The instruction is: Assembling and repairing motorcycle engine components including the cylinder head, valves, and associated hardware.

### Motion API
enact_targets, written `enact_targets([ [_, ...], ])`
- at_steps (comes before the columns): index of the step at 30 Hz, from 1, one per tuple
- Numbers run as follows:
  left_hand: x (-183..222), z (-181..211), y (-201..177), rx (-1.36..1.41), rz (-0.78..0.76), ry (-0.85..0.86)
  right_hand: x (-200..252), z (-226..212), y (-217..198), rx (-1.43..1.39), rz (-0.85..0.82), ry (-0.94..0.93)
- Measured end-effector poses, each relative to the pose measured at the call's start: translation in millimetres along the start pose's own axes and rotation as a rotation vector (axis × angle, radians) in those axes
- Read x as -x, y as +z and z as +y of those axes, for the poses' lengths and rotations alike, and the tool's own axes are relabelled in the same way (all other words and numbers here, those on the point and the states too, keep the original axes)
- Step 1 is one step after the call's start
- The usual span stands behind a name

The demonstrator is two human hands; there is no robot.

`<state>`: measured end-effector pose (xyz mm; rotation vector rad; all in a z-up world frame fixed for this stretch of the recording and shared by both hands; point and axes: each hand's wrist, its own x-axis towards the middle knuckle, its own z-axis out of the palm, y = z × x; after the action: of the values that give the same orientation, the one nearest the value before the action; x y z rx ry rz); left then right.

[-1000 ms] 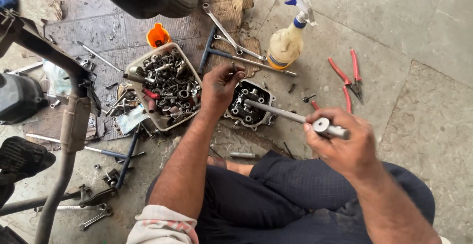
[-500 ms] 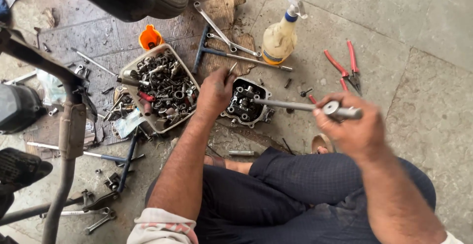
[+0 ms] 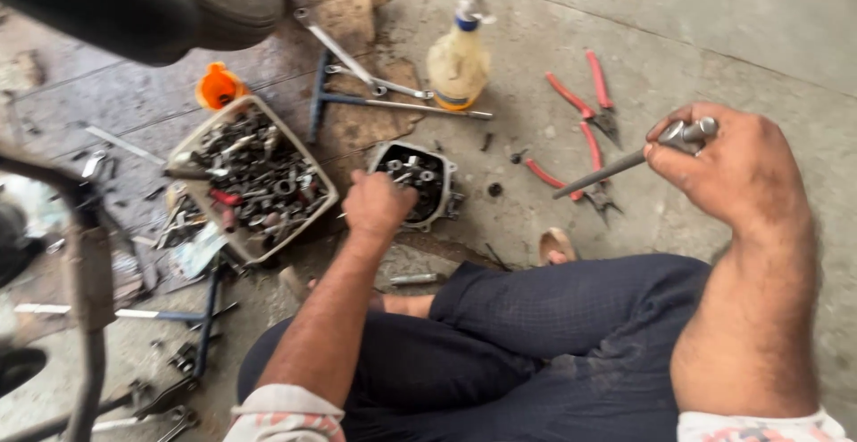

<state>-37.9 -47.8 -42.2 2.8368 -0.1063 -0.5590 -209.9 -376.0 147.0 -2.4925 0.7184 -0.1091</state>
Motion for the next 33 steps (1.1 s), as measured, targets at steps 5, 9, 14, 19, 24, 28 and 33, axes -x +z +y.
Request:
enact_targets([
  [5,3,2,7,-0.002,0.030,-0.006,-32,59,-4,0.118,-0.123,0.130],
  [9,10,0,15,-0.038,0.216,0.061,-79,110,41,0.481,-0.371,0.163],
  [14,-5,-17,32,0.020,0.251,0.123,-113,130,99,0.443,-0.587,0.201],
  [19,-43,-51,45,0.201,0.061,0.124,-111,101,99,0.440,-0.670,0.288],
  [24,-35,-53,9,0.903,-0.008,0.050,-79,72,57,0.329,-0.550,0.221],
  [28,2,-28,-43,1.301,-0.152,-0.152,-60,64,38,0.222,-0.470,0.176],
  [33,14,-22,-26,0.834,0.028,0.487,-49,89,37,-0.076,-0.247,0.149],
])
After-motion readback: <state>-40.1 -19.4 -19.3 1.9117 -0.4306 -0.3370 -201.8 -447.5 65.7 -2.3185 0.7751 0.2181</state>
